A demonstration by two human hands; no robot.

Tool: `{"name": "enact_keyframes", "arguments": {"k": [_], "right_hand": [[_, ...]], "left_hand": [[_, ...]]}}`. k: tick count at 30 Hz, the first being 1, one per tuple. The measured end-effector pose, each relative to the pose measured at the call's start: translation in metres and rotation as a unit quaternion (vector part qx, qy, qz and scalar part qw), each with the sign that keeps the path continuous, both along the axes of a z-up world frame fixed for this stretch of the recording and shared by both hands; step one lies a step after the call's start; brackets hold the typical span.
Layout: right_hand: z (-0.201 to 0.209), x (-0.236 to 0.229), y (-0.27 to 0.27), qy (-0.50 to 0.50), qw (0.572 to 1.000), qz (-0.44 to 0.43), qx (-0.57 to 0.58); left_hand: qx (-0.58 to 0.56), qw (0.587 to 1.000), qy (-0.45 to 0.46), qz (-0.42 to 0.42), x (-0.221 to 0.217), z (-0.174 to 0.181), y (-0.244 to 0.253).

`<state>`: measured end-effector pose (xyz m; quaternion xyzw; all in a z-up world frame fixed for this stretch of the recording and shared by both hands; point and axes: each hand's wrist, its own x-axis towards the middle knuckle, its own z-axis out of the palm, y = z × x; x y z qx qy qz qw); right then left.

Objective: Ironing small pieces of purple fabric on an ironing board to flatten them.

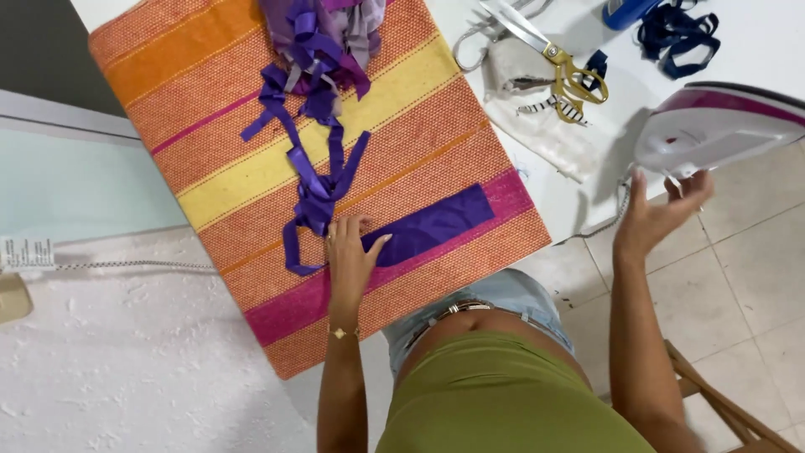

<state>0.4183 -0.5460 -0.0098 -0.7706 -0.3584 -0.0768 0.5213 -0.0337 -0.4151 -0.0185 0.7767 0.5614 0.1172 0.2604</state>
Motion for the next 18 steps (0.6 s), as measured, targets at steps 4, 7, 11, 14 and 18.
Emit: {"name": "enact_keyframes", "arguments": {"k": [4,7,11,14,18], "right_hand": [[-0.015,0.028,0.021,-0.02,0.995,0.069,0.074],[-0.02,0.074,0.007,-0.027,0.987,0.149,0.062],[0.02,0.118,-0.053,0.159,0.976,0.136,-0.062],[0.086,0.067,-0.066,0.229,0.905,0.21,-0.289],[0.147,-0.072,-0.006,0.179,0.803,0.207,-0.53]], "left_hand": [[-0.046,0.996,0.07,-0.038,0.0,-0.002,0.003],[0.008,0.991,0.097,-0.088,-0.002,-0.014,0.009],[-0.041,0.992,0.064,-0.101,-0.003,-0.001,0.01],[-0.057,0.992,0.035,-0.11,-0.006,0.0,0.014],[-0.044,0.991,0.043,-0.116,-0.014,-0.002,0.018]]}}
